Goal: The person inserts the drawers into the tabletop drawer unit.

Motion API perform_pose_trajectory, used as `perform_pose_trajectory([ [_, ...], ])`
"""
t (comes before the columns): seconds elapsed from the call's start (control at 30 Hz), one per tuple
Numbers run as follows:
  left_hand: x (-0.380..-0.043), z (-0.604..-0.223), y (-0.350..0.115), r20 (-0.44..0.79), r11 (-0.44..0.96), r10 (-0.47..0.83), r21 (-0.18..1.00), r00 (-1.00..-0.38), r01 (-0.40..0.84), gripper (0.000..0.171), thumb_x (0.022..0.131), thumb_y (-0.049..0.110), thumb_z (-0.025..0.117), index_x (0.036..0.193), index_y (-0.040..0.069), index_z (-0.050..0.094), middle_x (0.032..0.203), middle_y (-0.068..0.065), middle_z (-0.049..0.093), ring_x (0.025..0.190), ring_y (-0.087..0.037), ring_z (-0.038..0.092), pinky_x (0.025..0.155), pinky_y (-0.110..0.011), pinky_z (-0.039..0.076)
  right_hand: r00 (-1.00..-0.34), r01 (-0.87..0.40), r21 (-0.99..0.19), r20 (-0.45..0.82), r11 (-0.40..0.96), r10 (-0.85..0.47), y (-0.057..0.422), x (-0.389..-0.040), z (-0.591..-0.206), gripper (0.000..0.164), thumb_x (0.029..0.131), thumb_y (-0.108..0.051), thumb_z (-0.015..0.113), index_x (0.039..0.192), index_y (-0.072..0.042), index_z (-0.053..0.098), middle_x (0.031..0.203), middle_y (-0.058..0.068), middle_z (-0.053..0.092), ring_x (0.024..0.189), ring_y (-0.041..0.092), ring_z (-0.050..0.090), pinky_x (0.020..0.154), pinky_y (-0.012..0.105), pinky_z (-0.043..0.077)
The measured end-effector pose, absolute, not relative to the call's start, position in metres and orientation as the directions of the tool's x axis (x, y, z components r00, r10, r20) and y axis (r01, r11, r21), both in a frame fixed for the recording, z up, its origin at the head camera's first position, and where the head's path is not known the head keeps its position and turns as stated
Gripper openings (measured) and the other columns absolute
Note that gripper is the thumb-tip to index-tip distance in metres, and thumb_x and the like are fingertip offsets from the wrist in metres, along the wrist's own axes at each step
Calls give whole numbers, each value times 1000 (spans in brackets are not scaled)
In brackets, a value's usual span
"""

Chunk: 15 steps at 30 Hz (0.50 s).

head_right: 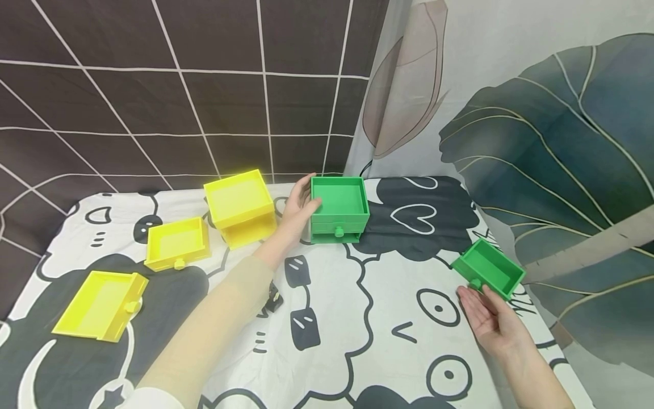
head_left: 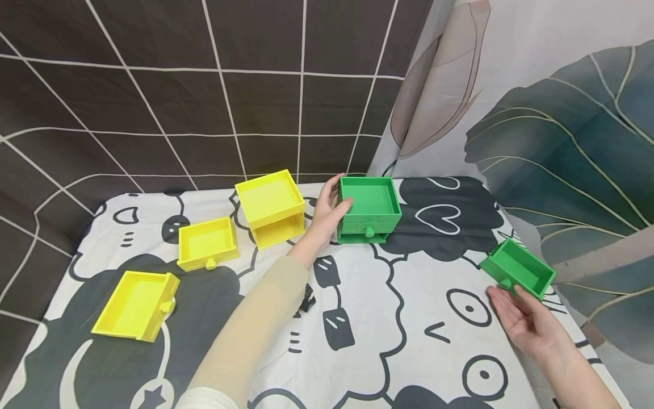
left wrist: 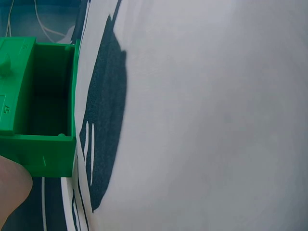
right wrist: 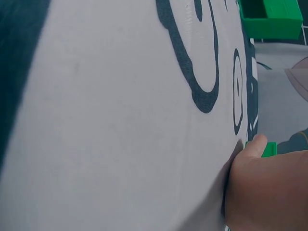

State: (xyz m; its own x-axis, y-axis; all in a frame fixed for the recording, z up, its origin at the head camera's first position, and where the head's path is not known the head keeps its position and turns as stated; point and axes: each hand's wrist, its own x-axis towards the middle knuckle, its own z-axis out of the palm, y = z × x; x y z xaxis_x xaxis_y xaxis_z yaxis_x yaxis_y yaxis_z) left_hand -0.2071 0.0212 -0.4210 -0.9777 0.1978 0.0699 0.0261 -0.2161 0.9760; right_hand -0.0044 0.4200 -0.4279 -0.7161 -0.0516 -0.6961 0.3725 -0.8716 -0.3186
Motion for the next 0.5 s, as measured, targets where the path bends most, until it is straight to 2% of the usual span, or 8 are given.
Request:
perform_pose_trajectory([
  [0.5, -208, -419, 20, 61, -201, 195, 979, -979, 21, 66, 101, 2, 58, 163, 16, 38, 170, -4, 37, 161, -20, 32, 136, -29, 25, -716, 395, -334, -695, -856, -59, 422, -15, -427, 36, 110, -23, 57, 92, 0, 79, 96, 19, 82, 95, 28, 82, 102, 27, 63],
])
